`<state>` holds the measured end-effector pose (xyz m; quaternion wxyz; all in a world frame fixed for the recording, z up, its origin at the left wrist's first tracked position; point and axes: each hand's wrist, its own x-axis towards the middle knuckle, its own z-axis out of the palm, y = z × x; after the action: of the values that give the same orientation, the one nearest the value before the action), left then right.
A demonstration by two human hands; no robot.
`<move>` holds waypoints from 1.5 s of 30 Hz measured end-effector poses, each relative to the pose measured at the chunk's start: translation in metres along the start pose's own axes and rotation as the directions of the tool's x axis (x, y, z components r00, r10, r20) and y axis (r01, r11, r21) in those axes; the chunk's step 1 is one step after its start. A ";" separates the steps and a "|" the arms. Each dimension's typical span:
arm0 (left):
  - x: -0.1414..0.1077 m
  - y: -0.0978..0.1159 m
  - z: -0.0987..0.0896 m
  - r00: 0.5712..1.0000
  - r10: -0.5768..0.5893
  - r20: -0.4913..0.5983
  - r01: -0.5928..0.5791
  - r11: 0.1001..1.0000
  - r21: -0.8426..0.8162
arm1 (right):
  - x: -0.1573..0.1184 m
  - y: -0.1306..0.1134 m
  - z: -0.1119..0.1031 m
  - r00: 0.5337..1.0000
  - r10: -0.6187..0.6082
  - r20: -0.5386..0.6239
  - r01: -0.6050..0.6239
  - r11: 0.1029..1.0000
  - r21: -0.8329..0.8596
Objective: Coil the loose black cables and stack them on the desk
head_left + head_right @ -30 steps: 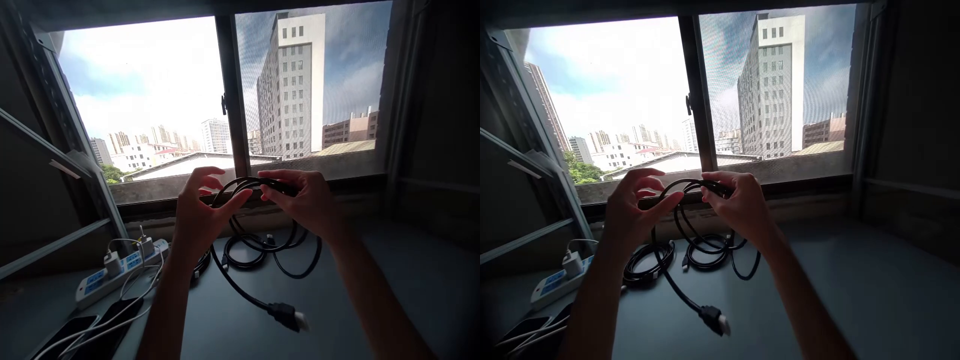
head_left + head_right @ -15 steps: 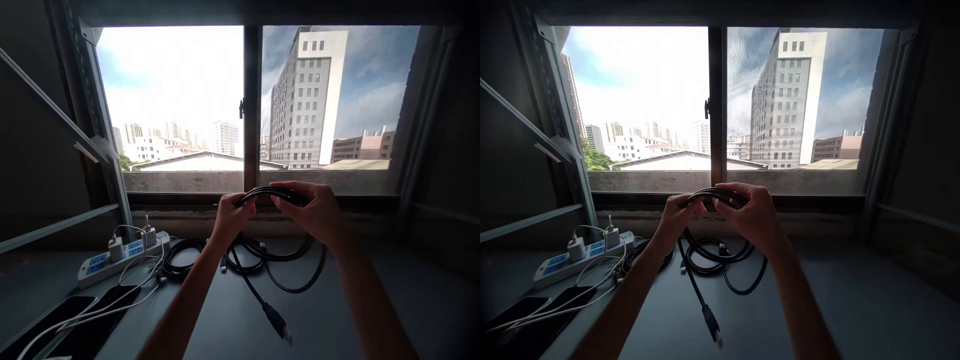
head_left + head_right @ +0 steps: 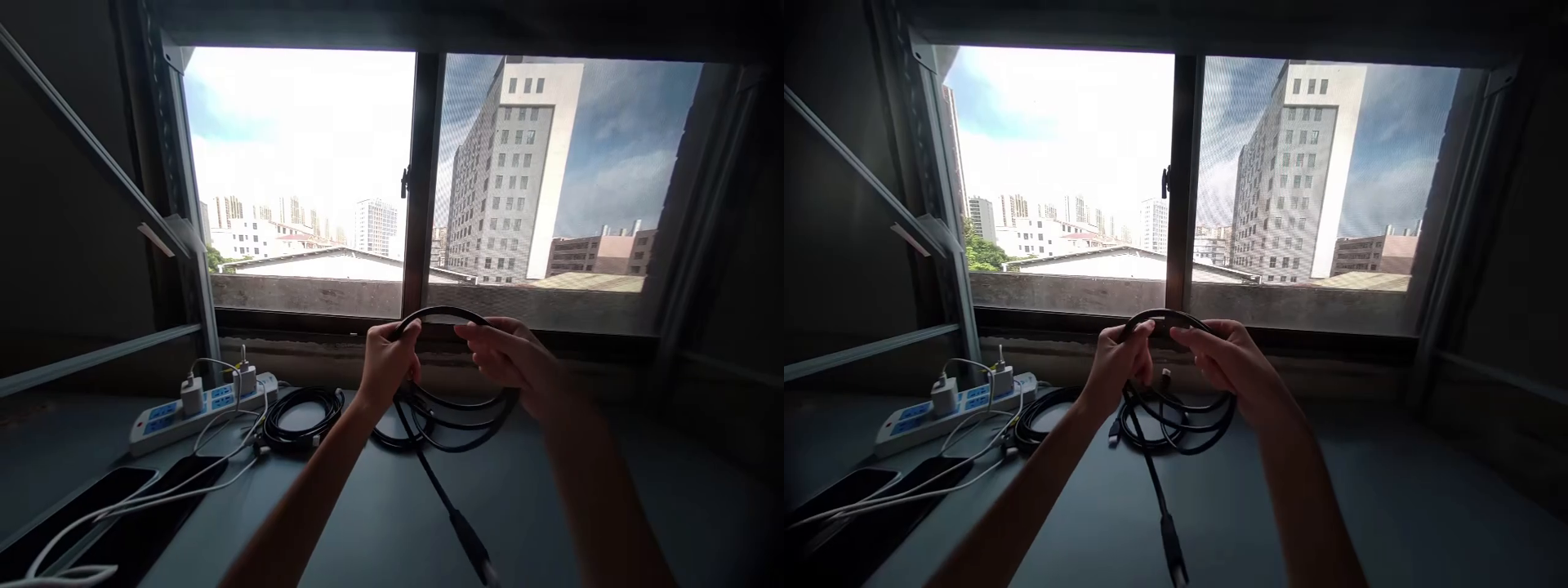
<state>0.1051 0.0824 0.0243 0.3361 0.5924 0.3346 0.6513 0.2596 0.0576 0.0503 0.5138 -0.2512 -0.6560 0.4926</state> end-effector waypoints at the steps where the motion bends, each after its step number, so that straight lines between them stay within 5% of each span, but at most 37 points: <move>1: 0.003 -0.007 -0.001 1.000 -0.013 0.017 0.012 0.999 0.050 | -0.001 -0.002 0.001 1.000 0.010 -0.001 -0.010 0.999 0.046; 5: 0.011 -0.037 -0.001 0.971 -0.199 0.132 0.157 0.949 0.273 | -0.001 -0.006 0.010 0.994 0.017 -0.107 0.000 0.988 0.155; 7: 0.009 -0.045 0.001 0.897 -0.375 0.236 0.300 0.906 0.300 | -0.002 -0.006 0.015 0.982 -0.004 -0.187 0.032 0.989 0.148; 8: 0.007 -0.046 0.002 0.814 -0.473 0.338 0.375 0.871 0.317 | -0.003 -0.007 0.017 0.976 -0.019 -0.216 0.050 0.989 0.140; 9: 0.005 -0.045 0.003 0.686 -0.560 0.465 0.443 0.828 0.344 | -0.004 -0.007 0.018 0.971 -0.034 -0.237 0.067 0.989 0.134; 12: 0.000 -0.036 0.004 0.226 -0.587 0.777 0.516 0.749 0.416 | -0.007 -0.007 0.019 0.966 -0.080 -0.245 0.107 0.989 0.100; 13: -0.001 -0.033 0.003 0.141 -0.540 0.830 0.511 0.757 0.406 | -0.008 -0.006 0.019 0.969 -0.091 -0.230 0.113 0.990 0.083; 14: -0.001 -0.030 0.002 0.108 -0.501 0.859 0.503 0.772 0.387 | -0.009 -0.006 0.018 0.970 -0.106 -0.220 0.124 0.990 0.069; 17: 0.002 -0.029 -0.005 0.130 -0.493 0.860 0.499 0.782 0.373 | -0.009 -0.004 0.020 0.952 -0.200 -0.232 0.220 0.973 0.063; 19: 0.005 -0.032 -0.009 0.189 -0.501 0.844 0.523 0.779 0.345 | -0.008 -0.002 0.023 0.921 -0.293 -0.256 0.320 0.945 0.066; 21: 0.007 -0.035 -0.011 0.354 -0.441 0.825 0.534 0.819 0.209 | -0.006 0.000 0.027 0.889 -0.369 -0.270 0.399 0.915 0.064; 24: 0.009 -0.037 -0.008 0.696 -0.267 0.667 0.438 0.893 -0.100 | 0.000 0.003 0.032 0.852 -0.391 -0.348 0.444 0.892 0.087; 27: 0.009 -0.034 -0.001 0.861 -0.142 0.489 0.311 0.907 -0.285 | 0.009 0.008 0.031 0.836 -0.322 -0.444 0.415 0.901 0.128; 32: 0.014 -0.028 -0.001 0.966 -0.035 0.256 0.158 0.863 -0.480 | 0.020 0.018 0.016 0.893 -0.209 -0.398 0.265 0.960 0.092; 36: 0.020 -0.019 -0.011 0.994 0.044 0.101 0.002 0.910 -0.415 | 0.022 0.024 0.013 0.890 -0.234 -0.392 0.233 0.971 -0.051; 38: 0.021 -0.012 -0.015 0.996 0.081 0.048 -0.061 0.941 -0.332 | 0.021 0.025 0.017 0.830 -0.378 -0.410 0.309 0.924 -0.226; 41: 0.018 0.000 -0.018 0.996 0.093 -0.012 -0.093 0.972 -0.214 | 0.017 0.025 0.024 0.701 -0.635 -0.323 0.416 0.733 -0.538; 45: 0.009 0.016 -0.020 1.000 0.008 -0.010 -0.009 0.983 -0.182 | 0.011 0.022 0.026 0.629 -0.762 -0.153 0.476 0.534 -0.699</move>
<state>0.0839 0.0804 0.0416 0.3846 0.5577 0.2725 0.6832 0.2284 0.0652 0.0354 0.6847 -0.2459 -0.6852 -0.0351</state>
